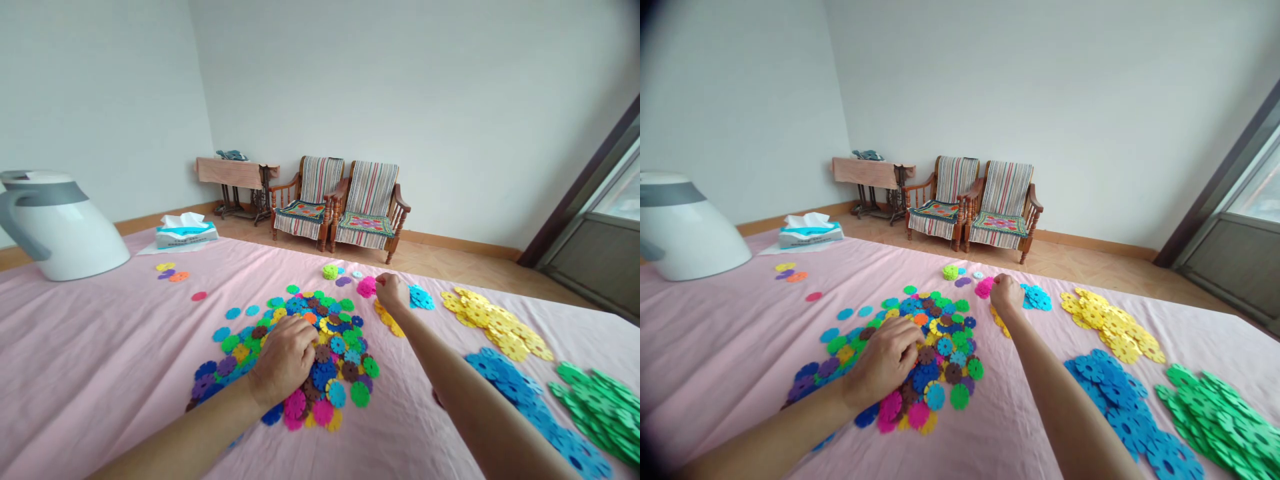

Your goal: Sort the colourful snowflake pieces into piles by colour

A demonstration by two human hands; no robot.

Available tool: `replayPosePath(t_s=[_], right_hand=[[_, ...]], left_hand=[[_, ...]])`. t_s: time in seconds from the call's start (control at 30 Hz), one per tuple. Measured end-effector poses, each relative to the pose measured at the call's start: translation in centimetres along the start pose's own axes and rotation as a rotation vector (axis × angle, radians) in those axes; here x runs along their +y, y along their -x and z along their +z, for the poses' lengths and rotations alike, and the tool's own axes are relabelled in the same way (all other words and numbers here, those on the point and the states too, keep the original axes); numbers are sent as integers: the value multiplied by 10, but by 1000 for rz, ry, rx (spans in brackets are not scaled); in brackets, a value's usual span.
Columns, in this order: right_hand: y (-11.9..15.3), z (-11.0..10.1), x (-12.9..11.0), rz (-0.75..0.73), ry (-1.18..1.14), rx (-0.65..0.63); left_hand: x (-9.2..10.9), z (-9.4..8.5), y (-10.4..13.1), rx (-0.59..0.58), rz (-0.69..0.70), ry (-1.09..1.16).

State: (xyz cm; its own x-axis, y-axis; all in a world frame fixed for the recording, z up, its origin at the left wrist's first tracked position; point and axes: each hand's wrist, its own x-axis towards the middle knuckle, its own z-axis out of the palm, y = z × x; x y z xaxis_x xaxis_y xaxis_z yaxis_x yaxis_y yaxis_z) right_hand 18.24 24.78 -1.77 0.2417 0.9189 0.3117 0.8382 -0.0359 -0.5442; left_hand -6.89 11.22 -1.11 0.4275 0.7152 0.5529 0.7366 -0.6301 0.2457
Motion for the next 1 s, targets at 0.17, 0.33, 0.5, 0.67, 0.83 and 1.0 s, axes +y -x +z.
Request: replayPosePath(t_s=[0.17, 0.33, 0.5, 0.67, 0.83, 1.0], right_hand=[[27, -4, -19, -264, 11, -135], [42, 6, -33, -444, 40, -277], [39, 9, -35, -487, 72, -339], [35, 6, -37, -424, 79, -358], [36, 4, -39, -357, 57, -340], [37, 3, -30, -282, 2, -301]], left_hand=[[-2, 3, 0, -5, -3, -7], [-1, 2, 0, -4, 3, -9], [-1, 1, 1, -11, 3, -14], [-3, 2, 1, -16, 6, -8], [-3, 2, 2, -8, 16, -9], [-1, 1, 1, 8, 36, -18]])
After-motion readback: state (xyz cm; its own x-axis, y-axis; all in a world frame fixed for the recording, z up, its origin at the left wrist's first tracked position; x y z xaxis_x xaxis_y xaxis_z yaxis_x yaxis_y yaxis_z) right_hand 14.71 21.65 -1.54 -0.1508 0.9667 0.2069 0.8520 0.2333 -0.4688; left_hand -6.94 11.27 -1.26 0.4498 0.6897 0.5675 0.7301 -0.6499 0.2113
